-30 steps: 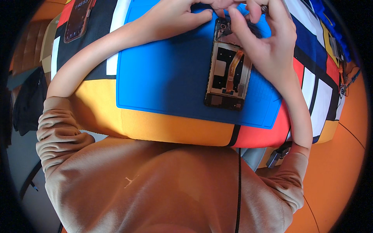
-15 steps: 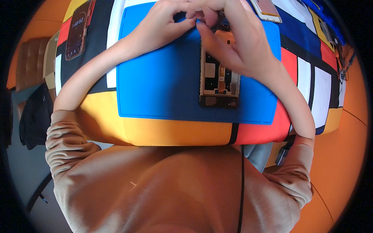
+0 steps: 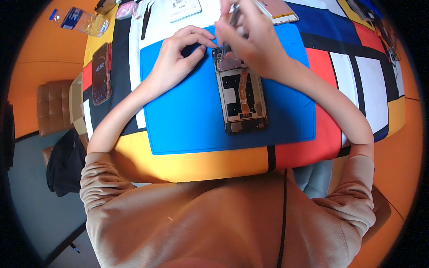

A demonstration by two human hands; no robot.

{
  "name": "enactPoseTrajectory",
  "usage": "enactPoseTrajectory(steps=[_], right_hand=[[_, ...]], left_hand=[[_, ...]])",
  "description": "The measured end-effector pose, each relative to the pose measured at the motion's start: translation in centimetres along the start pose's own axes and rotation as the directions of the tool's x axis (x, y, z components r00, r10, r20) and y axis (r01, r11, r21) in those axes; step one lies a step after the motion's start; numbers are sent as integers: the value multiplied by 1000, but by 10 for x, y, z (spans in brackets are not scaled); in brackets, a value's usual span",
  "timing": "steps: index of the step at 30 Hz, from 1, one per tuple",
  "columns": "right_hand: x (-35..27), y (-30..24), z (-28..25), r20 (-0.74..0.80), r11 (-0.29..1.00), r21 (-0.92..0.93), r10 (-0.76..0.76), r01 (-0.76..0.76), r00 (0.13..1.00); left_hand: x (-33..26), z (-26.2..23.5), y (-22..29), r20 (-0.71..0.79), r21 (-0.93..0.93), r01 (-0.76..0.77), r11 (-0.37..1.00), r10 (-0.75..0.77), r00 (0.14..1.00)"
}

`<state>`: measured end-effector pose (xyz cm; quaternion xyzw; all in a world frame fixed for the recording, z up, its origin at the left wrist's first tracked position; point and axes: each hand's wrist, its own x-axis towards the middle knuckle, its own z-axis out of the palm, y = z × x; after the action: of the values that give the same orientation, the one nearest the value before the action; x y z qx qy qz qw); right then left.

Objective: The person uses a screwdriver to remove screws from the internal frame of a disassembled smartphone. The phone remains open on a blue mat while the person carefully unscrews components near the top edge.

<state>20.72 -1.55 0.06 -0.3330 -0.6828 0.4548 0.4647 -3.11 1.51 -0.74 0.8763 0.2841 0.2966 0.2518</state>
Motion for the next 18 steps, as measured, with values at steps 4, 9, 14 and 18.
enactPoseTrajectory(steps=[4, 9, 14, 18], right_hand=[[22, 10, -26, -412, 985, -140, -148, 98, 899], [32, 24, -36, -512, 957, -249, -263, 151, 818], [26, 21, -32, -447, 941, -300, -285, 157, 848], [27, 19, -31, -397, 917, -396, -222, 52, 890]], left_hand=[[2, 0, 3, 17, -32, 45, 999, -44, 999], [2, -1, 7, 34, -49, 90, 995, -88, 996], [2, 2, 7, 0, -94, 80, 992, -81, 997], [2, 2, 6, -3, -103, 77, 992, -77, 997]])
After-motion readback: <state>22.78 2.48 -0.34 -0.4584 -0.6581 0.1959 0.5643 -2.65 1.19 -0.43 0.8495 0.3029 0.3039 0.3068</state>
